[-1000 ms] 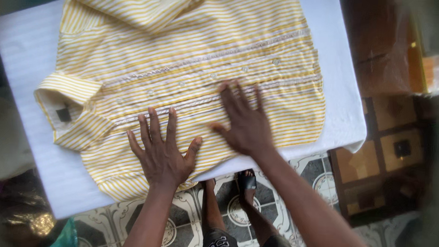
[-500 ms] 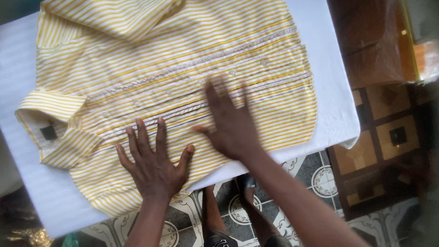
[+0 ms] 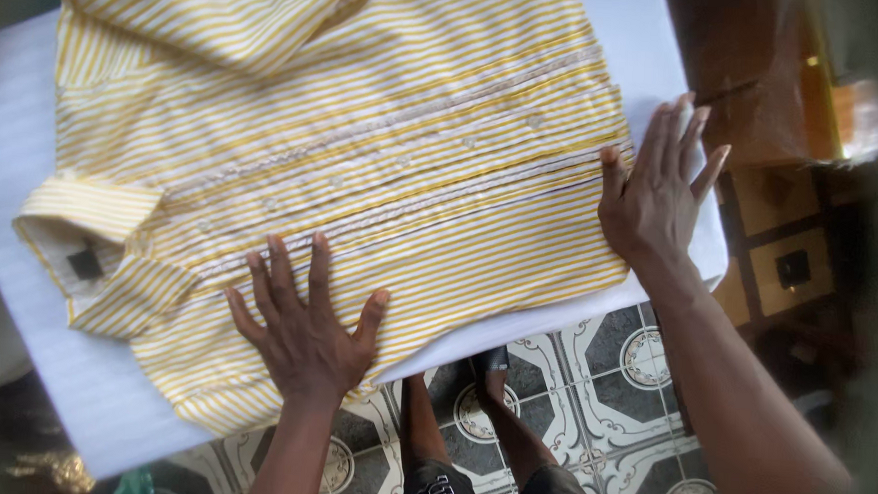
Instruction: The person smooths out a shirt on a table, flips it over to smooth the other side, and folds the sides and sleeves inward by hand.
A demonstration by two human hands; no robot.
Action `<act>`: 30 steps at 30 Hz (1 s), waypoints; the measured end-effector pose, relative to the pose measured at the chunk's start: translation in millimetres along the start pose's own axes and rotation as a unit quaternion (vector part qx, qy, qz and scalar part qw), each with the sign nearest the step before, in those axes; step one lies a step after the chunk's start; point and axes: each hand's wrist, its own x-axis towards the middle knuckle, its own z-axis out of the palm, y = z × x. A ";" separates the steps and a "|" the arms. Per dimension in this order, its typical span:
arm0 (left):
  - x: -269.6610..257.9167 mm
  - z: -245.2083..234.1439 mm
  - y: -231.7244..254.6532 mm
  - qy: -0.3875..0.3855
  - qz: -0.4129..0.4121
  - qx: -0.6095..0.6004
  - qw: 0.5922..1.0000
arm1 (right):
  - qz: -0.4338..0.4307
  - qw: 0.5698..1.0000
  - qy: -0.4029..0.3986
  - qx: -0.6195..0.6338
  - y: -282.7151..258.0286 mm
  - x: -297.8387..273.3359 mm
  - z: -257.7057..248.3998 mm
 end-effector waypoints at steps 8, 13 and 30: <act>-3.2 -3.9 2.6 0.009 0.005 0.018 1.000 | -0.383 0.919 -0.064 -0.066 -87.5 -32.0 22.6; -1.2 -3.8 2.4 0.020 0.005 -0.006 1.000 | -0.343 0.928 -0.071 -0.124 -28.3 7.3 12.1; -4.1 -5.4 1.6 0.003 -0.004 0.009 1.000 | -0.323 0.946 -0.027 -0.015 -103.5 -46.3 37.3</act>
